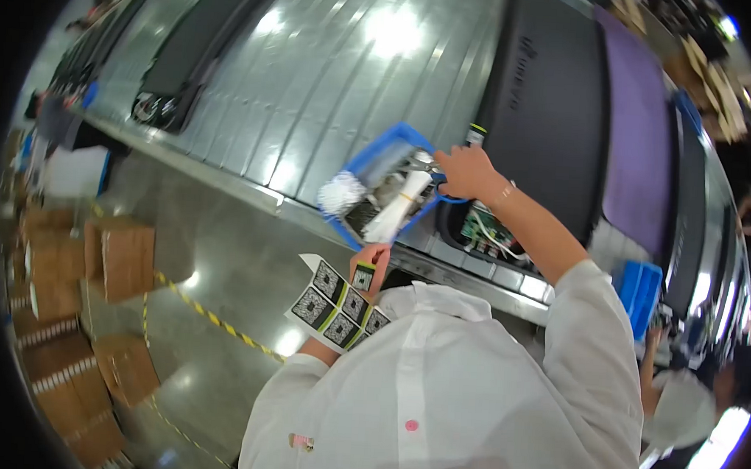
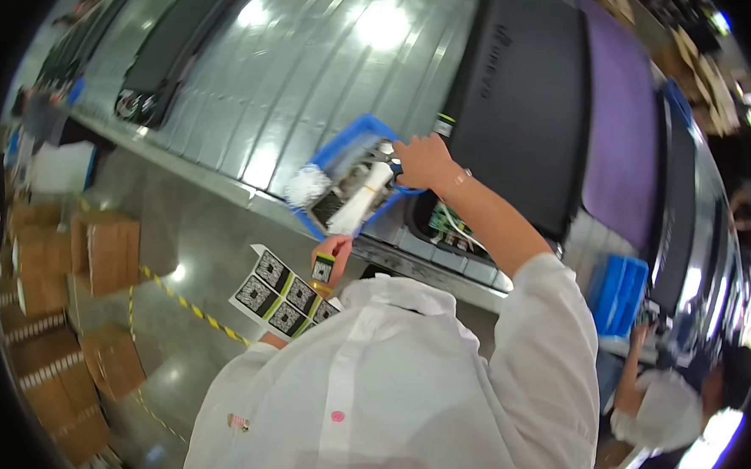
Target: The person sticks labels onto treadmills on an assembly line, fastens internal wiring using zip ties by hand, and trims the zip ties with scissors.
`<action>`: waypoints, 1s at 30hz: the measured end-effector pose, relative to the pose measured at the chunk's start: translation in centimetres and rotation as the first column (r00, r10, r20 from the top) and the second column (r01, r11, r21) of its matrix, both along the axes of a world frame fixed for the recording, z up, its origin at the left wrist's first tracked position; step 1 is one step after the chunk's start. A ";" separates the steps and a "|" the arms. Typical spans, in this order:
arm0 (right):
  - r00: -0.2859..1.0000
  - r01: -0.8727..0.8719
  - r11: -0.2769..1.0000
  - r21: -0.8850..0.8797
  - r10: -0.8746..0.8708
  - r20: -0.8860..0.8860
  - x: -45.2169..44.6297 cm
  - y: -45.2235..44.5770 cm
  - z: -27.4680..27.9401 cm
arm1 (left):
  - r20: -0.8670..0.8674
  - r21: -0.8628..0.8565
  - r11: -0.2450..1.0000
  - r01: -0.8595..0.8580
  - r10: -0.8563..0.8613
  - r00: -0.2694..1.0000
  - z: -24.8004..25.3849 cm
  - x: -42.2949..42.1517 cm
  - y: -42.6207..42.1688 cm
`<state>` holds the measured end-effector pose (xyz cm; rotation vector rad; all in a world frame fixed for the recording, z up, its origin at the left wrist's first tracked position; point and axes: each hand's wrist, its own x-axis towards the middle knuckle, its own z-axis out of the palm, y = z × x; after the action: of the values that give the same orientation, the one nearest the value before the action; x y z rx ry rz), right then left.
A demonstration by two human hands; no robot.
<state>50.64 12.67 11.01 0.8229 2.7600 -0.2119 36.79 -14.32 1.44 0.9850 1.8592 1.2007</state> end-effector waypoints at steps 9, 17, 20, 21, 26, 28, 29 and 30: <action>0.537 0.761 0.565 -0.319 -0.824 -0.179 22.8 -22.0 -1.7 | -0.367 0.217 0.657 0.722 -0.631 0.684 0.2 10.6 14.9; 0.433 0.848 0.485 -0.213 -0.866 -0.250 23.6 -22.0 -6.3 | -0.618 -0.119 0.213 0.970 -0.780 0.096 -3.5 17.9 19.2; 0.438 0.839 0.500 -0.216 -0.855 -0.278 22.5 -20.6 -7.2 | -0.512 -0.087 0.397 0.914 -0.805 0.301 -2.5 18.1 20.0; 0.442 0.833 0.504 -0.227 -0.855 -0.272 21.9 -20.3 -7.8 | -0.512 -0.100 0.397 0.913 -0.807 0.295 -2.1 18.1 20.0; 0.441 0.862 0.468 -0.197 -0.882 -0.164 20.8 -19.9 -10.6 | -0.531 -0.128 0.397 0.909 -0.801 0.275 -1.3 18.3 19.8; 0.459 0.840 0.489 -0.236 -0.871 -0.174 21.4 -20.8 -10.6 | -0.536 -0.124 0.391 0.912 -0.800 0.270 -1.3 18.9 19.7; 0.477 0.815 0.513 -0.270 -0.858 -0.189 21.9 -21.4 -10.4 | -0.535 -0.106 0.453 0.885 -0.776 0.333 -1.2 19.0 19.9; 0.494 0.790 0.534 -0.301 -0.845 -0.203 22.6 -22.2 -10.1 | -0.530 -0.086 0.511 0.855 -0.750 0.395 -1.1 19.3 20.1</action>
<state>73.23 -9.50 0.90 2.1895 2.2708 -0.8117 56.04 5.81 0.31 2.1862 1.2180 0.4996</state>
